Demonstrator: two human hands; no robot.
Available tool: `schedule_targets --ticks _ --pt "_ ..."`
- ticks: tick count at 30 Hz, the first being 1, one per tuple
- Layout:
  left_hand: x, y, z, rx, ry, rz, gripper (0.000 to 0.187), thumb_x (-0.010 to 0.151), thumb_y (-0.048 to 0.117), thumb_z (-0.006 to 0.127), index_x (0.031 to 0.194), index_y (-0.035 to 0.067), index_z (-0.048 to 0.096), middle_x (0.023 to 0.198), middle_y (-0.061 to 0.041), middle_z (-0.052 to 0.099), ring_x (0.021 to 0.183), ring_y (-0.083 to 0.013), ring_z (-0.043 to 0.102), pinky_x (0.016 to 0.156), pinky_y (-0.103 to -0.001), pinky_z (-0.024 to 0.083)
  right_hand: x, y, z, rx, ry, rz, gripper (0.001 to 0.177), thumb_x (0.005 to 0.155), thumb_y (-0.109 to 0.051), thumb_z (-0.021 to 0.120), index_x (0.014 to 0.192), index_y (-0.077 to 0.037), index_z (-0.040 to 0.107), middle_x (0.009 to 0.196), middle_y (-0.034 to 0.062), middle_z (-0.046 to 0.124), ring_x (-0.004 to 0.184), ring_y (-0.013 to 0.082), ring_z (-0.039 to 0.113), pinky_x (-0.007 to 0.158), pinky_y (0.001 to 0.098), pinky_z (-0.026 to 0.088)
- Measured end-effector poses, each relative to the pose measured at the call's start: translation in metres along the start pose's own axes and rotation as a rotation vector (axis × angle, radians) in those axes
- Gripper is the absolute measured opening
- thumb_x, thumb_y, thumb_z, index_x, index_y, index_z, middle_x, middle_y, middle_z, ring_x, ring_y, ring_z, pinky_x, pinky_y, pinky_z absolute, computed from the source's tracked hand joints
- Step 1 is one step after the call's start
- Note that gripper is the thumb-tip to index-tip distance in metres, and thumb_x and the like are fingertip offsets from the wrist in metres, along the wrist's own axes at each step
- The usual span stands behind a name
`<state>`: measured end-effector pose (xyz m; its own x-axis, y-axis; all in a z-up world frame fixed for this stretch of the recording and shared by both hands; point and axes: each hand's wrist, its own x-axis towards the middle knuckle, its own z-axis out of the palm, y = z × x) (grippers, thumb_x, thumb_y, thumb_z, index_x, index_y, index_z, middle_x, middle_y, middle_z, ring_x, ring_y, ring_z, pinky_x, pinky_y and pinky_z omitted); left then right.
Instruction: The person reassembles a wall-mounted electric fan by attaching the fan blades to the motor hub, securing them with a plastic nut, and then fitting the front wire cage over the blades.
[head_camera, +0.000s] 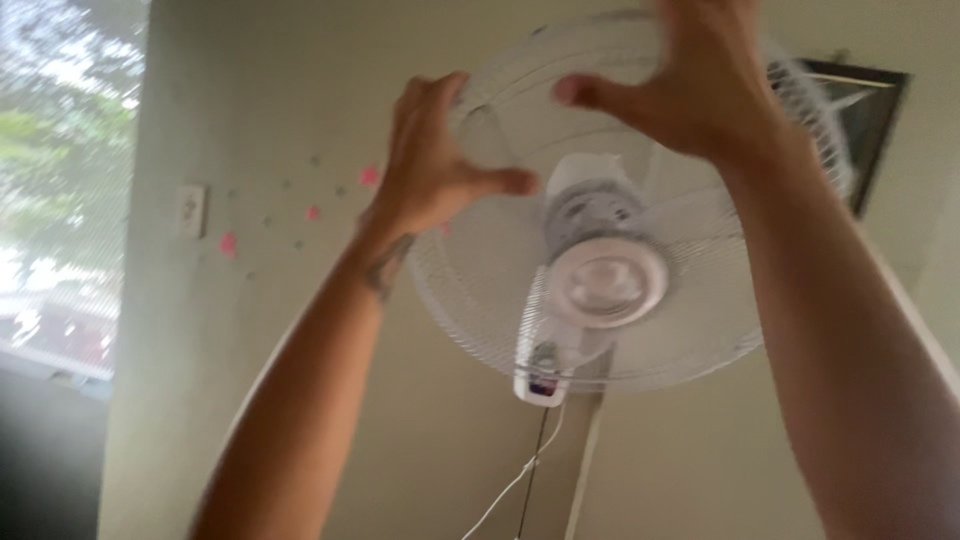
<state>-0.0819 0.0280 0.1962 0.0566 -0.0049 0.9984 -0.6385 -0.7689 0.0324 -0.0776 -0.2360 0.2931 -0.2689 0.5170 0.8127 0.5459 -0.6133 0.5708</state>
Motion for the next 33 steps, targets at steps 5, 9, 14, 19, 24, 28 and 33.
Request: schedule_targets --ticks 5,9,14,19,24,28,33 --pt "-0.006 0.004 -0.006 0.037 -0.053 -0.082 0.131 0.052 0.065 0.097 0.150 -0.001 0.040 0.145 -0.021 0.043 0.142 -0.0385 0.036 0.116 -0.055 0.035 -0.087 0.062 -0.037 -0.013 0.414 0.229 0.089 0.096 -0.046 0.079 0.160 -0.003 0.035 0.156 0.0315 0.037 0.146 0.0475 0.035 0.122 0.0613 0.034" --pt "-0.009 0.014 -0.004 0.002 -0.059 -0.187 0.134 0.051 0.064 0.094 0.156 0.009 0.032 0.153 -0.019 0.037 0.146 -0.0380 0.033 0.116 -0.055 0.036 -0.128 0.087 -0.043 0.373 0.275 0.520 0.095 0.094 -0.059 0.085 0.158 -0.008 0.036 0.144 0.0181 0.053 0.138 0.0316 0.057 0.109 0.0480 0.059" --pt "-0.039 0.010 0.008 -0.020 0.010 -0.150 0.147 0.056 0.062 0.094 0.168 0.018 0.009 0.168 -0.022 0.021 0.155 -0.0428 0.022 0.117 -0.063 0.032 -0.147 0.079 -0.030 0.340 0.201 0.559 0.094 0.095 -0.059 0.083 0.162 -0.011 0.038 0.137 0.0149 0.059 0.132 0.0277 0.063 0.103 0.0460 0.060" --pt "-0.062 -0.005 0.020 -0.067 0.046 -0.208 0.157 0.049 0.065 0.094 0.168 0.018 0.003 0.171 -0.022 0.016 0.157 -0.0439 0.020 0.119 -0.065 0.028 -0.152 0.068 -0.026 0.368 0.266 0.551 0.099 0.093 -0.060 0.085 0.162 -0.012 0.034 0.138 0.0148 0.058 0.136 0.0293 0.059 0.099 0.0484 0.061" --pt "-0.069 -0.013 0.026 -0.073 0.064 -0.305 0.153 0.049 0.066 0.093 0.167 0.018 0.008 0.163 -0.021 0.025 0.149 -0.0407 0.034 0.115 -0.060 0.040 -0.158 0.077 -0.029 0.395 0.191 0.483 0.099 0.093 -0.054 0.085 0.166 -0.014 0.031 0.135 0.0151 0.059 0.138 0.0294 0.060 0.104 0.0491 0.061" --pt "-0.070 -0.008 0.025 0.008 0.069 -0.265 0.151 0.055 0.065 0.096 0.168 0.015 0.009 0.159 -0.021 0.030 0.149 -0.0398 0.037 0.115 -0.059 0.041 -0.162 0.084 -0.052 0.361 0.034 0.369 0.106 0.086 -0.046 0.085 0.168 -0.017 0.025 0.135 0.0153 0.057 0.132 0.0295 0.059 0.101 0.0493 0.060" --pt "-0.071 -0.005 0.024 0.039 0.082 -0.274 0.149 0.055 0.063 0.095 0.168 0.015 0.010 0.160 -0.021 0.030 0.149 -0.0384 0.040 0.114 -0.058 0.042 -0.158 0.078 -0.074 0.178 -0.043 0.380 0.112 0.069 -0.037 0.097 0.161 -0.016 0.036 0.124 0.0119 0.065 0.116 0.0260 0.065 0.090 0.0456 0.060"
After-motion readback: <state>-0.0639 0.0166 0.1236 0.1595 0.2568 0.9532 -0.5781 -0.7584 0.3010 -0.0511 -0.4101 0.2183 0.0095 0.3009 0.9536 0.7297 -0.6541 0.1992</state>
